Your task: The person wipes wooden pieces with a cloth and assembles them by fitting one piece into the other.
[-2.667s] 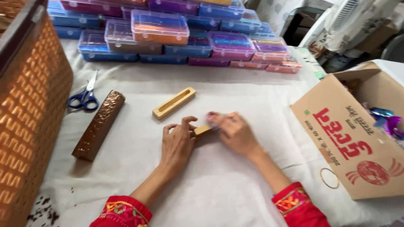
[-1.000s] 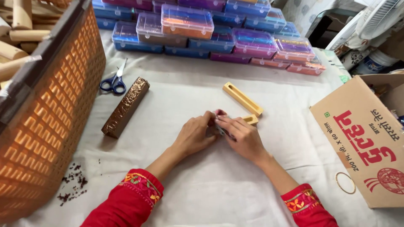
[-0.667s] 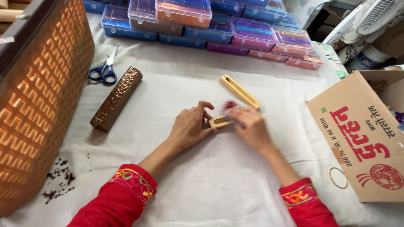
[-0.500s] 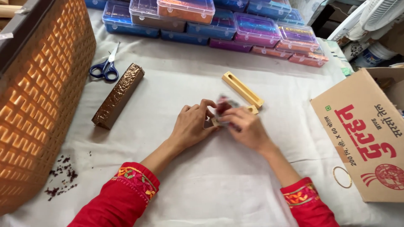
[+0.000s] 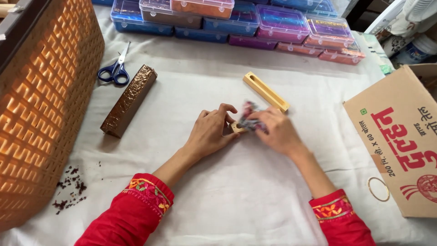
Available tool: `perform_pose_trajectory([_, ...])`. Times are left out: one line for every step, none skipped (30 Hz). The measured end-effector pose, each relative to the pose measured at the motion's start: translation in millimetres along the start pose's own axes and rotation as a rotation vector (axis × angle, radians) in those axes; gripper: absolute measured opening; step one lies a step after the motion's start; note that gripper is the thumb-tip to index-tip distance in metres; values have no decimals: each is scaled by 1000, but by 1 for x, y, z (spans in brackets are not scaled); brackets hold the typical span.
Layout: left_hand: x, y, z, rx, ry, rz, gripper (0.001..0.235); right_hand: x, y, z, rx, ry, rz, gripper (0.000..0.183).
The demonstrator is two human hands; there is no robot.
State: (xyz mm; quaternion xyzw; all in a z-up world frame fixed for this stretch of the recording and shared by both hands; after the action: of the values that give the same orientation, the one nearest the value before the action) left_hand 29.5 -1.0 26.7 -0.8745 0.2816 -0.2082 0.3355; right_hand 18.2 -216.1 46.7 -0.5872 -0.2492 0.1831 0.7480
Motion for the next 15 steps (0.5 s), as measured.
perform_pose_trajectory([0, 0, -1, 1, 1, 3, 62, -5, -3, -9, 2, 2, -2, 30])
perform_pose_trajectory([-1, -1, -1, -3, 4, 8, 61, -10, -5, -19, -34, 68, -10, 29])
perform_pose_trajectory([-1, -2, -2, -9, 8, 7, 60, -14, -9, -29, -75, 131, -17, 29])
perform_pose_trajectory([-1, -3, -3, -10, 10, 5, 60, -14, -1, -28, -78, 131, -17, 29])
perform_pose_trajectory([0, -2, -3, -11, -16, 25, 60, -15, 5, -27, -85, 134, -52, 28])
perform_pose_trajectory([0, -2, -3, -12, -42, 45, 60, -15, 11, -27, -92, 137, -88, 28])
perform_pose_trajectory([1, 0, -1, -14, -40, 36, 60, -10, 13, -12, -100, 131, -87, 28])
perform_pose_trajectory([2, 2, 1, 12, -8, 7, 61, -4, 14, 4, -86, 58, -94, 30])
perform_pose_trajectory([0, 3, 4, 38, 17, -19, 62, 1, 19, 23, -64, -17, -99, 32])
perform_pose_trajectory([-1, 3, 4, 37, 12, -25, 62, 2, 16, 20, -64, -24, -96, 32])
perform_pose_trajectory([-1, 3, 4, 38, -2, 1, 60, 3, 15, 18, -23, -35, -59, 34])
perform_pose_trajectory([-1, 3, 4, 40, -15, 27, 58, 4, 13, 16, 18, -46, -21, 36])
perform_pose_trajectory([0, 3, 3, 39, -11, 31, 58, 2, 4, 5, 17, -41, -23, 36])
perform_pose_trajectory([0, 2, 1, 39, -5, 35, 58, -1, -3, -10, 41, 82, 14, 33])
perform_pose_trajectory([1, 0, -1, 40, 1, 38, 59, -4, -11, -24, 63, 204, 50, 31])
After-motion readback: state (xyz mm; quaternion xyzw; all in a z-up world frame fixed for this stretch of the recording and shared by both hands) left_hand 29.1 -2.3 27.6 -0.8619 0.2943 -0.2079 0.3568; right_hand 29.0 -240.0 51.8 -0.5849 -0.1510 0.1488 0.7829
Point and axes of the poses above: each hand's wrist, its own x-axis towards the middle knuckle, its own y-axis out of the palm, z = x × y, the point moved 3 cm from there along x, towards the middle knuckle, and after that the axes turned 15 degrees about z, right-handed, at the moved point
